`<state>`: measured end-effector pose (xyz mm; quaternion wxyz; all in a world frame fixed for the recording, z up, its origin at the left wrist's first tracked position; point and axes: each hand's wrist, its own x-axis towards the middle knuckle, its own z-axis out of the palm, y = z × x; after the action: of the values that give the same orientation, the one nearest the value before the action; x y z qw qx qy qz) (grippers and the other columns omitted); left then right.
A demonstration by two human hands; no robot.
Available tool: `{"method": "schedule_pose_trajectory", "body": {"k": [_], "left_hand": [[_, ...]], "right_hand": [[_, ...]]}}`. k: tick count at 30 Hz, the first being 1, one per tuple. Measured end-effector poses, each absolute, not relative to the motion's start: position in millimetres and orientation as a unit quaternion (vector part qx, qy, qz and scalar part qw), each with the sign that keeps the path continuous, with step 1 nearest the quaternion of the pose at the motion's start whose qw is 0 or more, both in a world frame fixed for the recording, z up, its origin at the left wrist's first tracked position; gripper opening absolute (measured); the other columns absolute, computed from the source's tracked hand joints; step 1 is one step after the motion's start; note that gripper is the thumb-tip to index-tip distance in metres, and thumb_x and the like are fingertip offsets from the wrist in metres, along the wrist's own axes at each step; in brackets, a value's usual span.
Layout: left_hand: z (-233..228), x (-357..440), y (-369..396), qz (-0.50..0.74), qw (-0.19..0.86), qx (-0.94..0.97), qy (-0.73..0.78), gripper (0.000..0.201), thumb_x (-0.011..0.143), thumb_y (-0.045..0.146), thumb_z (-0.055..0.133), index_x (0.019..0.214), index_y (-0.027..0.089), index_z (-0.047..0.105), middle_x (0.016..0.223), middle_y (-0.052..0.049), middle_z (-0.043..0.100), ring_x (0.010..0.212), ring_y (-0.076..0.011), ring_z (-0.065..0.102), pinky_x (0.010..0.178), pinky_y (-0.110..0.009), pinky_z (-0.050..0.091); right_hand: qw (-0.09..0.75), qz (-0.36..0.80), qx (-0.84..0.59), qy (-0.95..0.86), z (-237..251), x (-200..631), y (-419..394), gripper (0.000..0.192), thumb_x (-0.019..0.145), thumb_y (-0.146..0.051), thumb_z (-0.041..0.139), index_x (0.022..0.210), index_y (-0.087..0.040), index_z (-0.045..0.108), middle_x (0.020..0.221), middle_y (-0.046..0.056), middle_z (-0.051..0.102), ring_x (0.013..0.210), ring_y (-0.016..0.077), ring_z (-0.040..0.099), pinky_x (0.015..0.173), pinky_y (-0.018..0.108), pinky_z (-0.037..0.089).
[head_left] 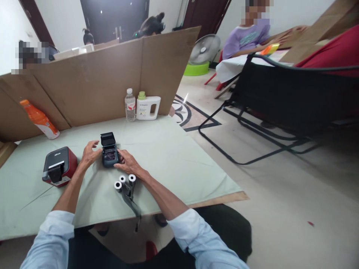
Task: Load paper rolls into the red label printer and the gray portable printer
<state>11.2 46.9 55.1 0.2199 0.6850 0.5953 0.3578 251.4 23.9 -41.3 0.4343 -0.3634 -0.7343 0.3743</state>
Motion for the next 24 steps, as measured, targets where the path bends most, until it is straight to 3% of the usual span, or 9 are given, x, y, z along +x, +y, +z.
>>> {"method": "schedule_pose_trajectory", "body": {"k": [4, 7, 18, 24], "left_hand": [[60.4, 7.9, 26.0, 0.270, 0.271, 0.767, 0.515, 0.056, 0.071, 0.031, 0.074, 0.126, 0.026, 0.072, 0.141, -0.011, 0.059, 0.126, -0.0313, 0.057, 0.083, -0.035, 0.056], [61.6, 11.8, 25.9, 0.247, 0.275, 0.785, 0.496, 0.054, 0.072, 0.027, 0.071, 0.126, 0.025, 0.073, 0.143, -0.012, 0.058, 0.126, -0.0314, 0.057, 0.084, -0.036, 0.056], [51.7, 31.7, 47.2, 0.285, 0.180, 0.785, 0.520, 0.030, 0.081, 0.019, 0.062, 0.103, 0.026, 0.082, 0.111, -0.008, 0.077, 0.106, -0.0269, 0.067, 0.101, -0.042, 0.052], [52.8, 40.5, 57.8, 0.271, 0.175, 0.786, 0.527, 0.036, 0.070, 0.010, 0.057, 0.089, 0.023, 0.084, 0.098, -0.008, 0.079, 0.097, -0.0284, 0.070, 0.100, -0.041, 0.052]], "right_hand": [[0.437, 0.380, -0.358, -0.733, -44.0, 251.7, 24.6, 0.084, 0.078, -0.037, 0.082, 0.152, -0.021, 0.049, 0.125, 0.012, 0.059, 0.087, 0.0210, 0.060, 0.084, 0.042, 0.057], [0.438, 0.378, -0.359, -0.733, -45.5, 251.8, 25.0, 0.083, 0.078, -0.037, 0.083, 0.151, -0.020, 0.049, 0.123, 0.012, 0.059, 0.086, 0.0207, 0.060, 0.081, 0.041, 0.058], [0.436, 0.361, -0.359, -0.742, -45.0, 252.5, 23.9, 0.081, 0.080, -0.038, 0.081, 0.153, -0.023, 0.048, 0.122, 0.012, 0.060, 0.086, 0.0209, 0.061, 0.083, 0.042, 0.058], [0.431, 0.363, -0.363, -0.742, -43.7, 251.9, 24.4, 0.080, 0.081, -0.040, 0.081, 0.152, -0.022, 0.049, 0.120, 0.011, 0.060, 0.086, 0.0206, 0.061, 0.083, 0.041, 0.058]]}}
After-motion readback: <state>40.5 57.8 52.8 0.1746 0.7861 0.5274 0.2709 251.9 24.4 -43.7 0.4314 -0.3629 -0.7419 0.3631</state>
